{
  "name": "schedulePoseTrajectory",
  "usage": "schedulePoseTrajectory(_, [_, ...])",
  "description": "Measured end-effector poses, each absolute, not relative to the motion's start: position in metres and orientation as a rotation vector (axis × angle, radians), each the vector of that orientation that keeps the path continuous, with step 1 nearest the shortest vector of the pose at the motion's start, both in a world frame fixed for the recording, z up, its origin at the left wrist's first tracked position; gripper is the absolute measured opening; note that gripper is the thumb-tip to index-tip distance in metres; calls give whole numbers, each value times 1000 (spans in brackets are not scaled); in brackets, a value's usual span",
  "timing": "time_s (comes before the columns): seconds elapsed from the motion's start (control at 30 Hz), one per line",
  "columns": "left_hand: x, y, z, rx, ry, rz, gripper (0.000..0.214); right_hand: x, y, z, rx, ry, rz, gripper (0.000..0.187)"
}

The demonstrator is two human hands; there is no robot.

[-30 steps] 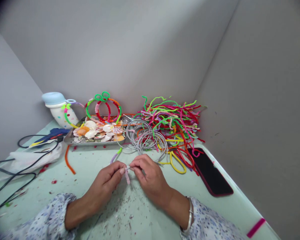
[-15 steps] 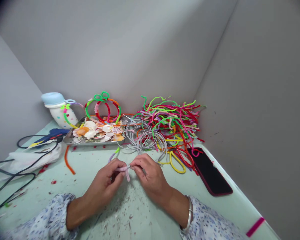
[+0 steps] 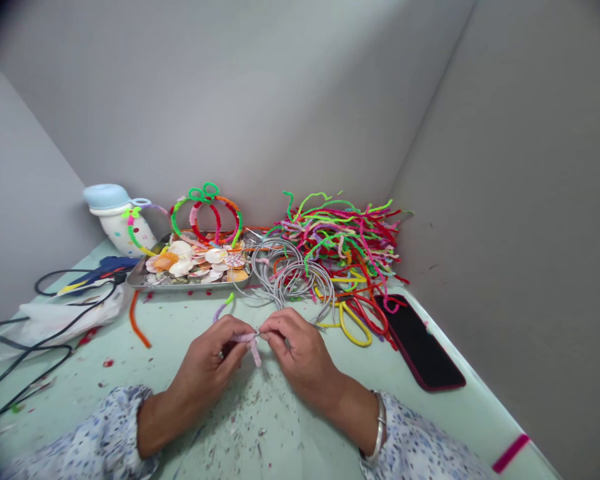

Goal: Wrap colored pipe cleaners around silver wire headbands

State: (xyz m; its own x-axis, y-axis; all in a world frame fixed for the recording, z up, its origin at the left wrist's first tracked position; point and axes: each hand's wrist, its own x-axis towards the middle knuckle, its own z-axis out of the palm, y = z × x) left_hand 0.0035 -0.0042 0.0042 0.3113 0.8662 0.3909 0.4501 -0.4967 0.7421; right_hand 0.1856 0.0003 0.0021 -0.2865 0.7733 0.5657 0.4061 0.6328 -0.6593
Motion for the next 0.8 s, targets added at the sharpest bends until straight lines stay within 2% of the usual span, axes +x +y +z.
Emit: schedulePoseTrajectory(0.8, [1,-6,2,2066,1153,1159,9,186,0,2,-928,-1972,509,15])
